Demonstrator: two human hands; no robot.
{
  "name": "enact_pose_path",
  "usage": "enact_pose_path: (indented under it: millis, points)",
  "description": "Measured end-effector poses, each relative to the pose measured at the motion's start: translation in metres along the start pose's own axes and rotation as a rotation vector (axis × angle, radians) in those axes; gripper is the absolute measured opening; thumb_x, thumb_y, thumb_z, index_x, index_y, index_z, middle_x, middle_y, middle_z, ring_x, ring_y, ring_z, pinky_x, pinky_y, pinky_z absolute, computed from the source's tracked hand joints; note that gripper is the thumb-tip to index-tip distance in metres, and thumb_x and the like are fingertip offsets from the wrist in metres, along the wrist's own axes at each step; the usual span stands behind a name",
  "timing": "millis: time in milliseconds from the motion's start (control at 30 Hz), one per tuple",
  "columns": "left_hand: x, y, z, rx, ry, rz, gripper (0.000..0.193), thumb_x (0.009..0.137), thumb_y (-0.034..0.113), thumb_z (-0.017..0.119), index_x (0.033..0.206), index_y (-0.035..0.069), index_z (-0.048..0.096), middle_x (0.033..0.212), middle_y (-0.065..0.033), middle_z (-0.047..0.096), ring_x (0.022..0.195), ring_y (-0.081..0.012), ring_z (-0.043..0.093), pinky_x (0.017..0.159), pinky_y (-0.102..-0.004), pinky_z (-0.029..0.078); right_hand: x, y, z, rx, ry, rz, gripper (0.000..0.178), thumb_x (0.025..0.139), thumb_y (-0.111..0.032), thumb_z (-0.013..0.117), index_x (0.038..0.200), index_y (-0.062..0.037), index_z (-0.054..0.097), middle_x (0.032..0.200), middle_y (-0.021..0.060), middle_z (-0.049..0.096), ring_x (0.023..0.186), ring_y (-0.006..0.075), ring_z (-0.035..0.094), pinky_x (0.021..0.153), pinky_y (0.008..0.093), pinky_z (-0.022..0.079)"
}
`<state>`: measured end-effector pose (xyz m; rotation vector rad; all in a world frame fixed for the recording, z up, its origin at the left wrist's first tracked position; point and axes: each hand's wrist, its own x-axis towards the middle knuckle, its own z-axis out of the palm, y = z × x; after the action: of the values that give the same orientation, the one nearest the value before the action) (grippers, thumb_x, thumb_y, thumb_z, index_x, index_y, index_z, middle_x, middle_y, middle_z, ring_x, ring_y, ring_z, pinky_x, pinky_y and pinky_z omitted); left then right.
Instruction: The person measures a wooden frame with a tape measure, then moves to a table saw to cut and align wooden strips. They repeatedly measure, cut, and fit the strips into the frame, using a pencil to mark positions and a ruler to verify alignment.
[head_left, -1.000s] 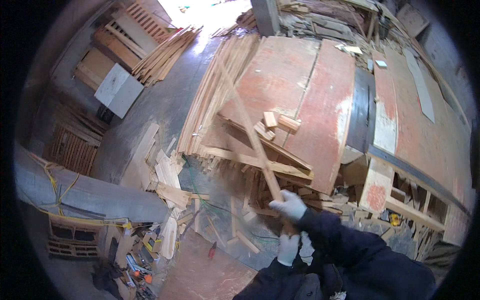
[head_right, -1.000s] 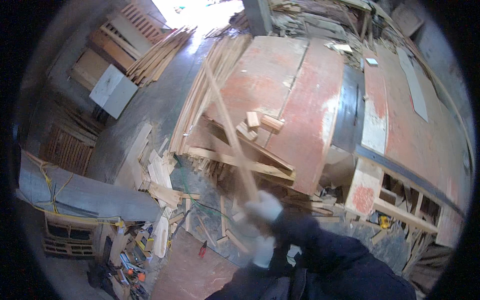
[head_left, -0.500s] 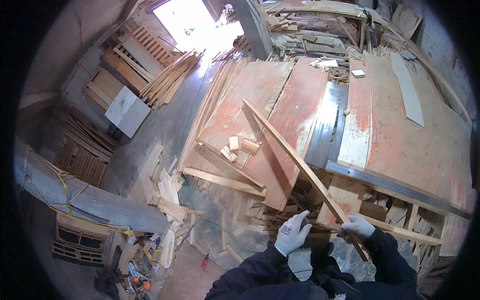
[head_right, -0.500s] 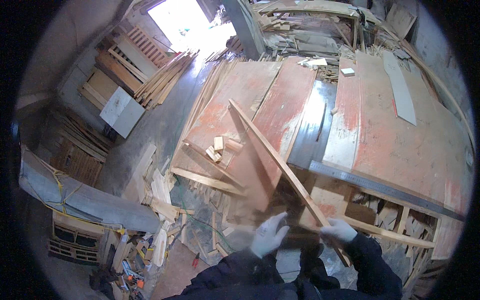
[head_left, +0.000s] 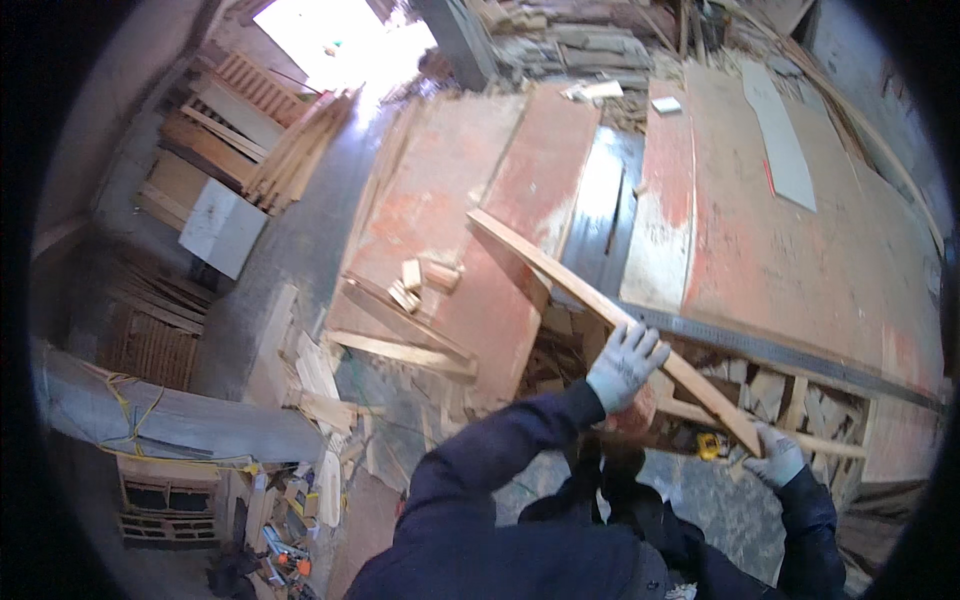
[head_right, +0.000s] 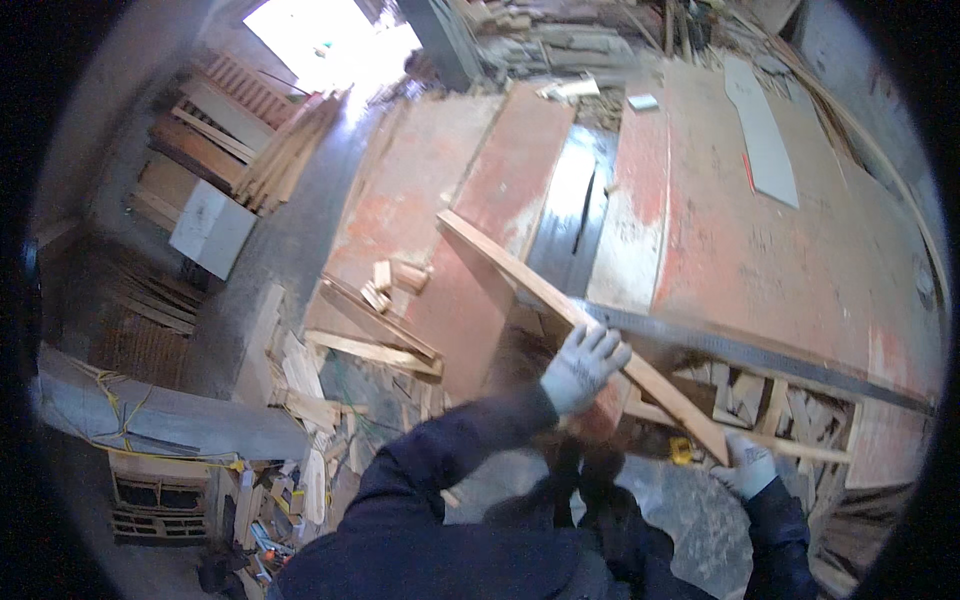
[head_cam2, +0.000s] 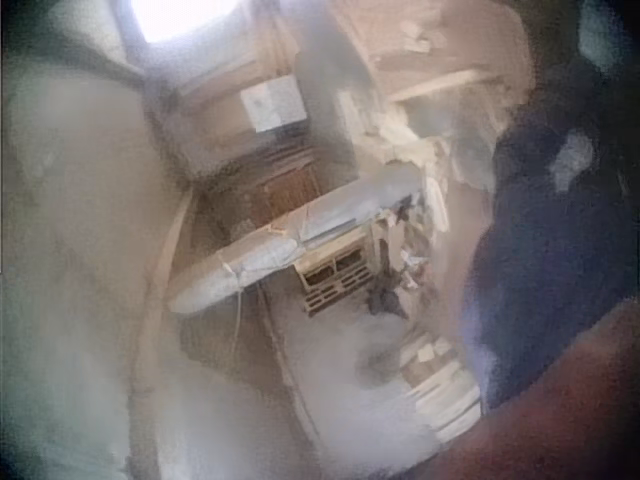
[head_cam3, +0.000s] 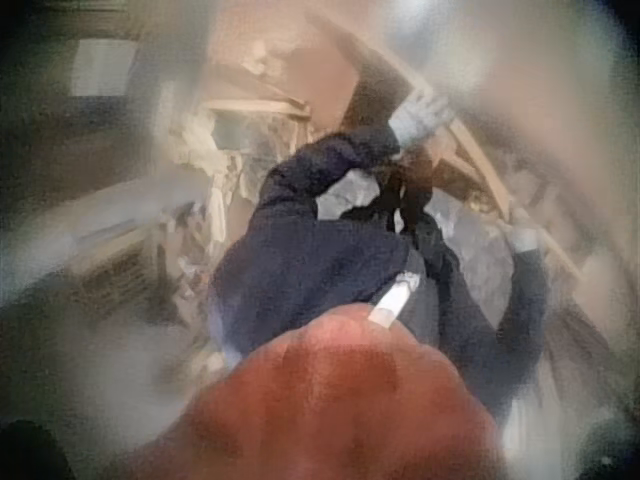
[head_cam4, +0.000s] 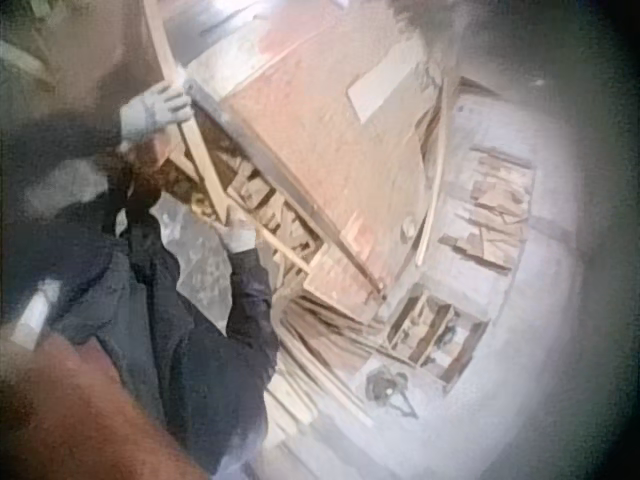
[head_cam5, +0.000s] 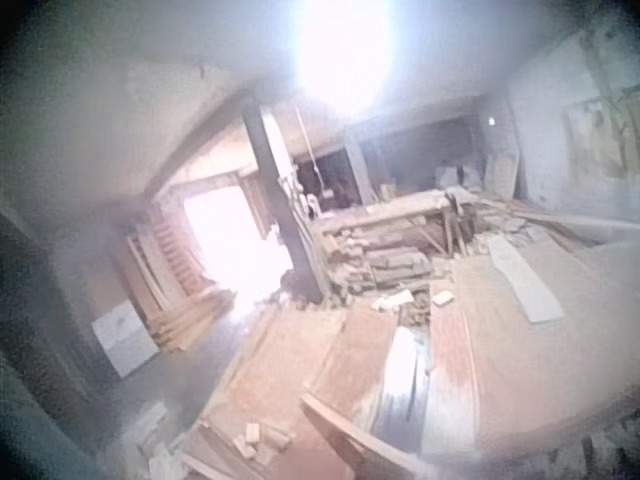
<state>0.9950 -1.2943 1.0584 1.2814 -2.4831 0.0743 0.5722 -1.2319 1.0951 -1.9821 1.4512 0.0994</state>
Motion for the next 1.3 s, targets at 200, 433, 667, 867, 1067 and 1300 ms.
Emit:
enact_pose_path:
  millis: [200,433,667,867,1067,1300]
  points:
    - [0.058,-0.009,0.048,-0.181,-0.109,0.094,0.048,0.09,0.032,0.071,0.129,0.007,0.058,0.115,-0.0111,0.063,0.108,-0.0306,0.06,0.1,-0.0469,0.042,-0.036,0.078,-0.014,-0.286,0.204,-0.062,0.086,0.071,-0.018,0.088,0.147,-0.0092,0.05,0.128,0.0201,0.063,0.109,0.0416,0.065,0.095,0.0472,0.053]
    - [0.118,0.035,0.082,-0.269,0.02,0.129,0.055,0.094,0.046,0.069,0.129,0.005,0.064,0.105,-0.0122,0.067,0.097,-0.0295,0.064,0.084,-0.0467,0.048,-0.041,0.111,-0.059,-0.535,0.658,-0.017,0.071,0.079,-0.017,0.073,0.147,-0.0113,0.054,0.128,0.0159,0.064,0.112,0.0381,0.06,0.1,0.0516,0.047]
    - [0.189,0.061,0.112,-0.297,-0.001,0.12,0.06,0.081,0.045,0.083,0.124,0.008,0.067,0.093,-0.0091,0.065,0.091,-0.0294,0.064,0.082,-0.0438,0.049,-0.001,0.15,-0.087,-0.493,0.854,0.209,0.062,0.086,-0.054,0.068,0.127,-0.0069,0.067,0.128,0.0143,0.064,0.128,0.0337,0.055,0.116,0.0523,0.035]
    - [0.244,0.091,0.157,-0.382,-0.131,-0.045,0.057,0.074,0.025,0.087,0.126,0.01,0.067,0.098,-0.0093,0.068,0.096,-0.0312,0.064,0.088,-0.0443,0.048,0.046,0.249,-0.114,-0.421,0.904,0.182,0.055,0.094,-0.053,0.058,0.121,-0.0064,0.069,0.122,0.0138,0.066,0.127,0.0319,0.054,0.117,0.0527,0.029]
    - [0.305,0.116,0.213,-0.541,-0.326,-0.237,0.05,0.084,0.025,0.081,0.128,0.003,0.068,0.108,-0.0177,0.07,0.102,-0.0342,0.066,0.092,-0.0436,0.052,0.105,0.36,-0.141,-0.319,0.734,0.148,0.049,0.095,-0.052,0.059,0.115,-0.009,0.071,0.112,0.0107,0.069,0.117,0.0305,0.059,0.111,0.0515,0.035]
    - [0.308,0.158,0.245,-0.383,-0.444,-0.293,0.038,0.104,0.027,0.052,0.127,0.001,0.068,0.115,-0.0192,0.067,0.11,-0.0361,0.062,0.1,-0.0448,0.047,0.122,0.417,-0.12,-0.222,0.582,0.189,0.05,0.101,-0.053,0.049,0.11,-0.0109,0.074,0.112,0.0112,0.073,0.112,0.0288,0.062,0.108,0.0488,0.037]
